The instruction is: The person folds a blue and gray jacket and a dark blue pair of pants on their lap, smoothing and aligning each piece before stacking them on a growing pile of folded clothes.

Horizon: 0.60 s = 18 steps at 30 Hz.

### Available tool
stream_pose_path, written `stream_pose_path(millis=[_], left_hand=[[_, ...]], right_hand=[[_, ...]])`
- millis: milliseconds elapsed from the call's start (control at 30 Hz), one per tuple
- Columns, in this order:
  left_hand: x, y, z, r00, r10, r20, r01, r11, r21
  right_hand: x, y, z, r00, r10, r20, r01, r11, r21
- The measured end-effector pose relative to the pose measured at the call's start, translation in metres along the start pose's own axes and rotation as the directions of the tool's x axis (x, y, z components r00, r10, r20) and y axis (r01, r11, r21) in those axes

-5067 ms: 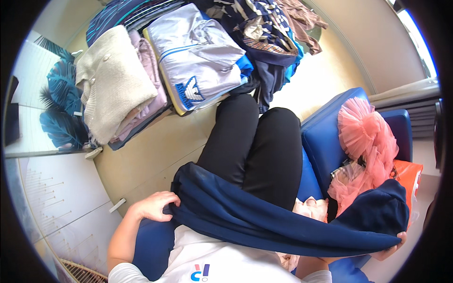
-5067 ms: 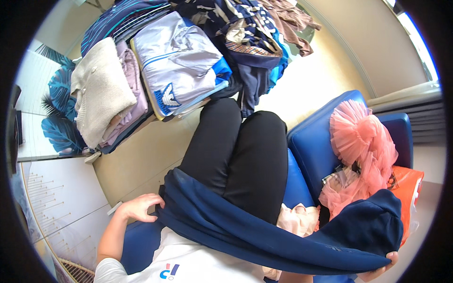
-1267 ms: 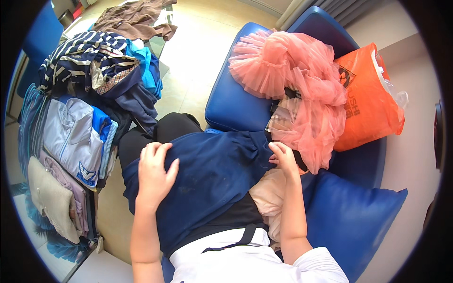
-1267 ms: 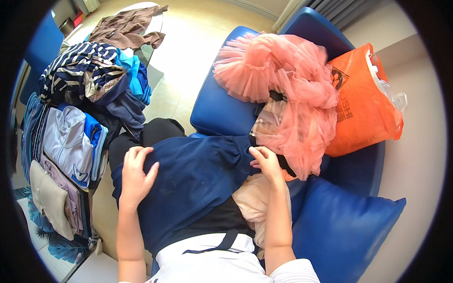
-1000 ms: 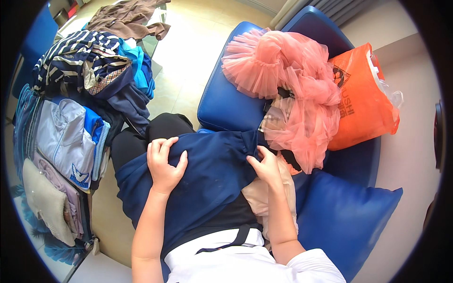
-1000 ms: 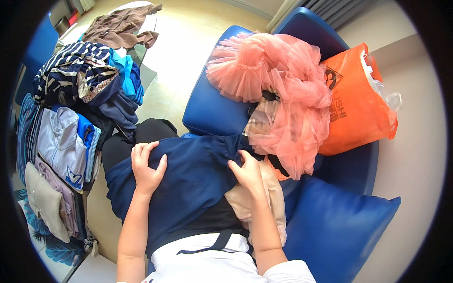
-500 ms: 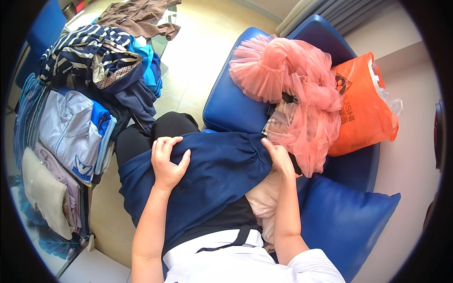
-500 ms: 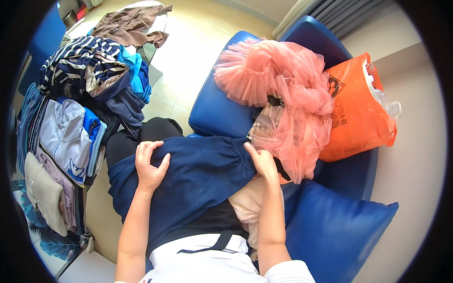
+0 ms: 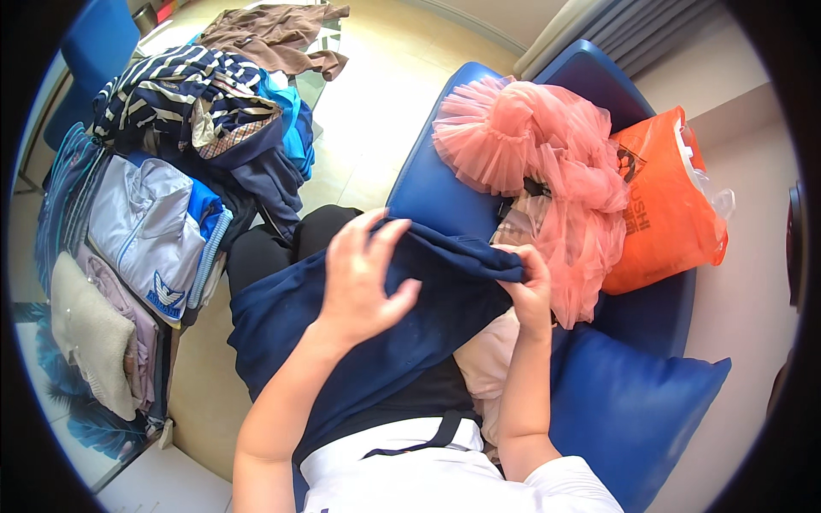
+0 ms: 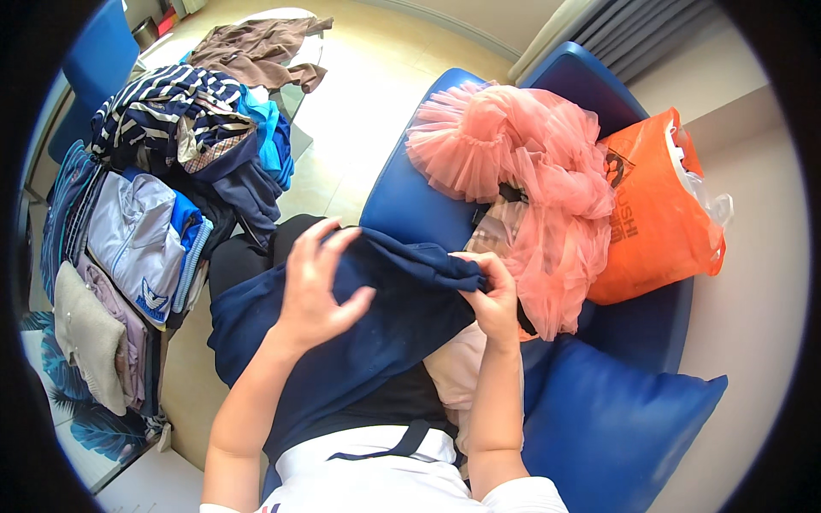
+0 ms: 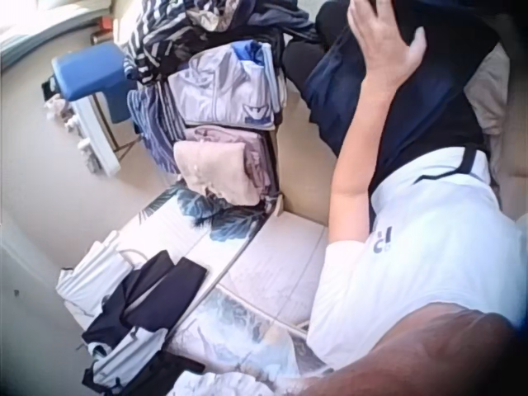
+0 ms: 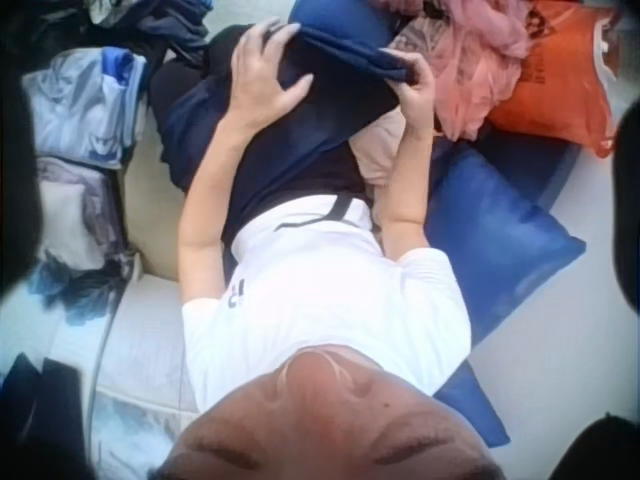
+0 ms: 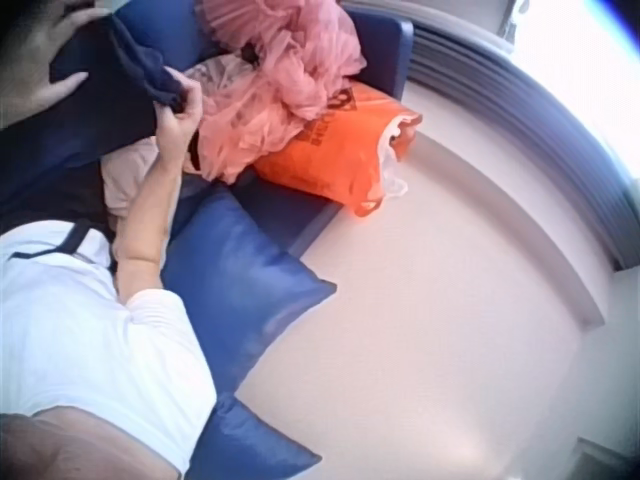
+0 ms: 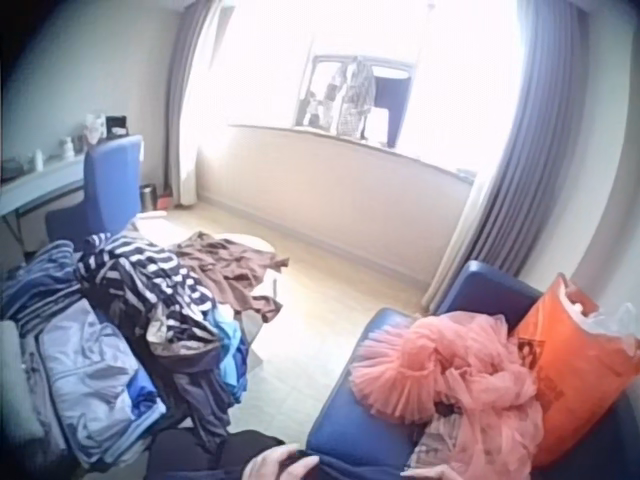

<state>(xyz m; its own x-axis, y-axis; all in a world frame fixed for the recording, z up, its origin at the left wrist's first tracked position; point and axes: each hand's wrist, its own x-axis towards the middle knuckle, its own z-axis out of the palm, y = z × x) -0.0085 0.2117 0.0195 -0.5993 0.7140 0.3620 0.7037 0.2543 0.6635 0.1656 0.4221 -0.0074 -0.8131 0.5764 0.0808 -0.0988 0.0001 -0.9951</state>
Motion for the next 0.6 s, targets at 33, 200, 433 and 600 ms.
stream_pose_path(millis=[33,200,433,600], left_hand=[[0.012,0.015,0.001,0.996,0.076,0.040,-0.074,0.996,-0.053],[0.057,0.046,0.028,0.921,0.315,0.230,-0.239,0.922,-0.305],[0.113,0.060,0.035,0.933,0.338,0.121,-0.232,0.825,-0.515],[0.129,0.039,0.028,0.972,0.168,0.164,-0.040,0.806,-0.590]], right_hand=[[-0.002,-0.013,0.000,0.999,-0.046,0.024,0.045,0.998,0.033],[-0.009,-0.049,-0.010,0.994,-0.109,-0.007,0.109,0.992,0.062],[-0.006,-0.030,-0.041,0.998,0.052,0.022,-0.056,0.928,0.367],[-0.010,0.014,-0.033,0.995,0.070,0.064,-0.092,0.884,0.458]])
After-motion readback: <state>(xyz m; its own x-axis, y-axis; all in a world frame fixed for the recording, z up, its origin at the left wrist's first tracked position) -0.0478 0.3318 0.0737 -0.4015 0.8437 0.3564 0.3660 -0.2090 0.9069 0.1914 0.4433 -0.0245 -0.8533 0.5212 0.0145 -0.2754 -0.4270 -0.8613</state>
